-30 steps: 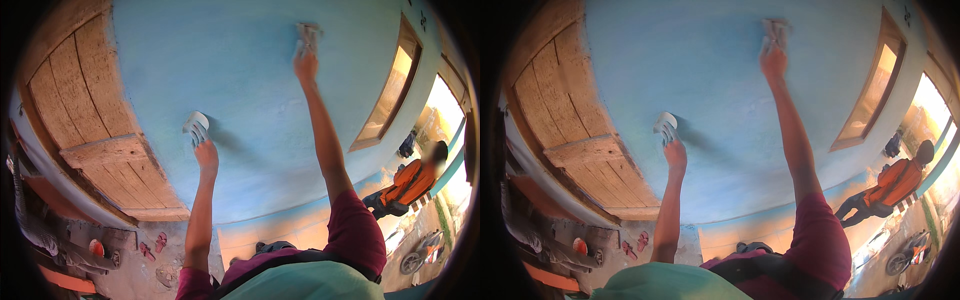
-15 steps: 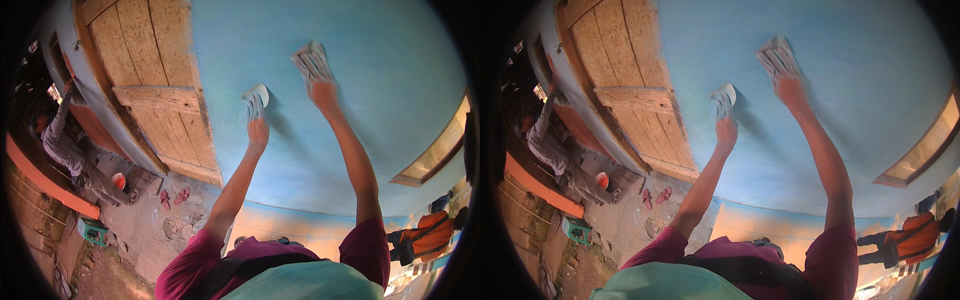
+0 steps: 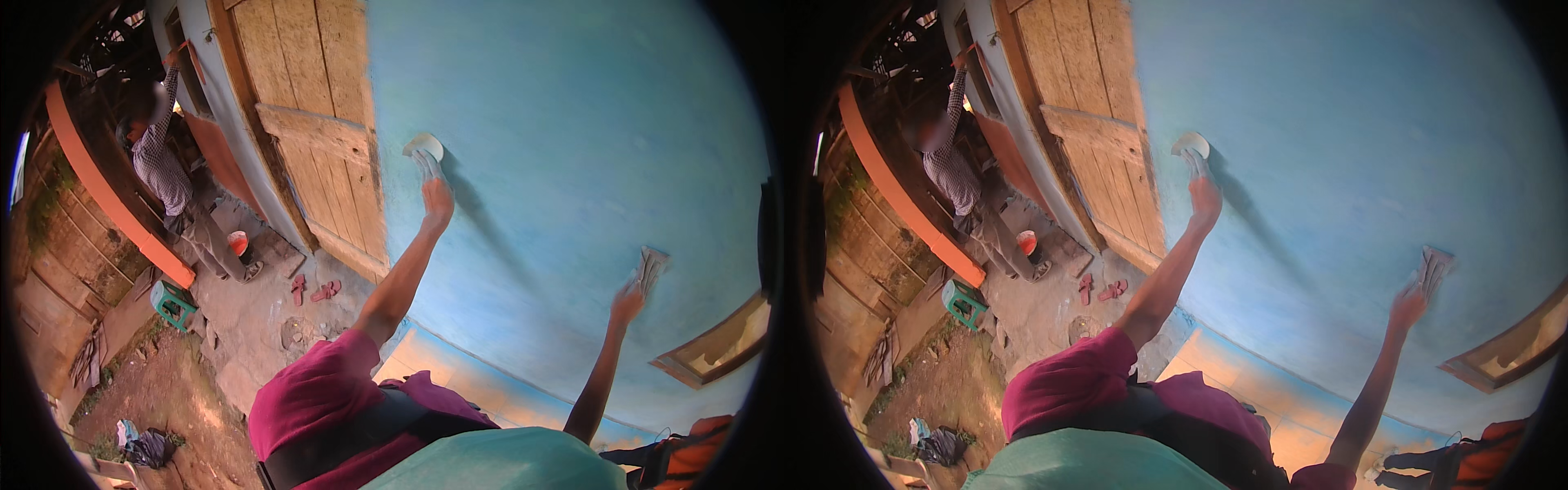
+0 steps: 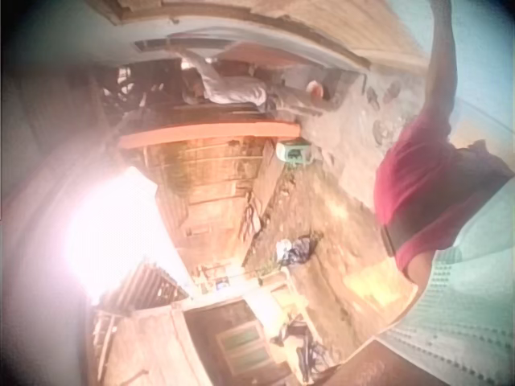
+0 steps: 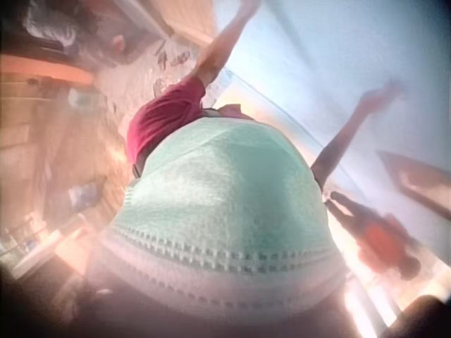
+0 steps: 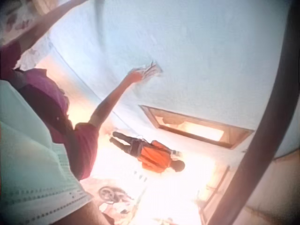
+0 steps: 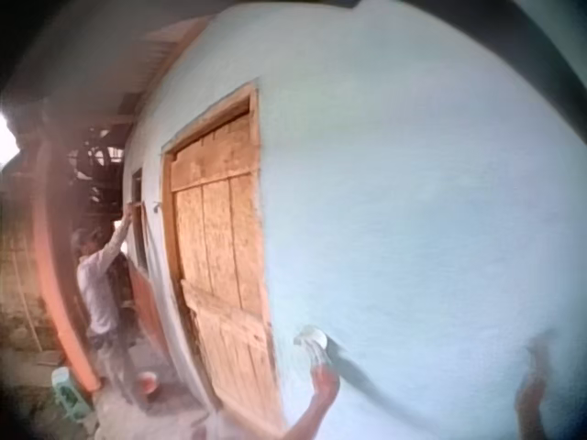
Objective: The person wipes a light blue wall with cloths held in both hands, moving in broad strokes across the surface. The person occasionally shifts position and reaches toward the upper wall and window frame while continuing to wipe.
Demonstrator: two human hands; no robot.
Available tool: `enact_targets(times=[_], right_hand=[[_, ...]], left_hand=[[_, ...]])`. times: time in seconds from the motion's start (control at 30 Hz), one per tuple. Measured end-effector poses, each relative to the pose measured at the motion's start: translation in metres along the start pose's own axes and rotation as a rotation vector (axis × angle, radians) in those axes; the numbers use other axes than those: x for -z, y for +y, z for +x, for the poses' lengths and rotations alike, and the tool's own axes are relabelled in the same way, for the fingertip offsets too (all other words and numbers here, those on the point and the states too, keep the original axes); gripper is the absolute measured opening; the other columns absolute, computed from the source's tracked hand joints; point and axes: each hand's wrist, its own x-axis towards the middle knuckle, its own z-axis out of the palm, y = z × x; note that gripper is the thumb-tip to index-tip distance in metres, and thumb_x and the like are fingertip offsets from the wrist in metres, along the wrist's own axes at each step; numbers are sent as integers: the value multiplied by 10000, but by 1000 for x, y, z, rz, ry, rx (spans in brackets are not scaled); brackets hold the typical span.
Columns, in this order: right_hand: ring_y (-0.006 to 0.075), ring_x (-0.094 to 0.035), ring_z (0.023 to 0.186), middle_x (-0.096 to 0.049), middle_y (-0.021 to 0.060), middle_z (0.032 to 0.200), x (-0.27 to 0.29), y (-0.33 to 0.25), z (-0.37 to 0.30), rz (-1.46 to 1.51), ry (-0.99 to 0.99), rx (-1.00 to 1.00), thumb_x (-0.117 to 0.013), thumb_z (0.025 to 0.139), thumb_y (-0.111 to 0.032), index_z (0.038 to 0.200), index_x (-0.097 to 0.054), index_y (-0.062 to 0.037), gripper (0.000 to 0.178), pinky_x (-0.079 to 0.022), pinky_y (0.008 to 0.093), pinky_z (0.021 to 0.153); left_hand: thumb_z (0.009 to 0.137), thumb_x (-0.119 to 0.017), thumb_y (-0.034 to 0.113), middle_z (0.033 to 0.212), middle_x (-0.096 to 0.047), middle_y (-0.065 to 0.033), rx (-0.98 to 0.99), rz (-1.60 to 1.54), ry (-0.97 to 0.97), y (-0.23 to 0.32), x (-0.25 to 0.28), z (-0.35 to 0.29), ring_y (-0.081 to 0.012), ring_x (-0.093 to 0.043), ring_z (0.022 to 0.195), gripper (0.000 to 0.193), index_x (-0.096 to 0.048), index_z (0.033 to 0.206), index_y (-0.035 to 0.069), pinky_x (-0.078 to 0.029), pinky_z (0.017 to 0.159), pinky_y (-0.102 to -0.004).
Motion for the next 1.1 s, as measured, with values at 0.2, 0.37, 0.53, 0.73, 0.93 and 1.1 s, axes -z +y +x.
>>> enact_targets(times=[0.2, 0.37, 0.53, 0.73, 0.93, 1.1], right_hand=[[451, -540, 1274, -580, 256, 1387, 16, -8, 5, 215, -156, -131, -512, 1005, -99, 1361, -603, -26, 374, -474, 468, 1023], [456, -587, 1203, -616, 260, 1334, -7, 27, -17, 230, -39, -74, -528, 965, -32, 1304, -630, 5, 356, -511, 463, 963], [439, -550, 1270, -576, 233, 1409, -14, -2, -13, 271, -73, -134, -502, 972, -19, 1431, -520, 17, 461, -474, 455, 1029], [429, -559, 1269, -586, 232, 1399, -2, -18, 3, 270, 65, -84, -506, 968, 5, 1424, -540, 4, 458, -477, 448, 1024], [461, -518, 1308, -564, 264, 1411, -10, -9, -3, 288, 42, -115, -517, 976, -19, 1412, -544, 17, 439, -451, 465, 1060], [478, -504, 1317, -559, 282, 1409, -17, -19, -3, 260, 104, -146, -509, 978, -26, 1405, -541, 36, 432, -441, 479, 1070]], left_hand=[[810, -526, -183, 1568, -94, -447, -19, -101, -61, 20, -26, -29, -543, -228, 1459, 883, -46, 1550, -137, -448, 1082, -470], [780, -593, -18, 766, -664, -317, 359, 77, 49, -13, -11, 35, -505, -664, 779, 111, -634, 807, -118, -501, 740, -565], [775, -571, -71, 878, -670, -340, 423, 39, -183, -26, 0, 34, -512, -641, 953, 266, -646, 1024, -127, -485, 837, -575], [753, -581, -90, 877, -680, -337, 256, 47, 27, -30, -31, -7, -523, -656, 882, 681, -397, 1406, -139, -518, 818, -563], [777, -568, -59, 773, -649, -356, 437, 96, 57, -79, -18, 38, -518, -663, 769, 111, -652, 824, -116, -534, 708, -555], [786, -557, -69, 793, -648, -368, 395, 71, -32, -67, -21, -5, -521, -669, 820, 219, -646, 976, -131, -528, 725, -567]])
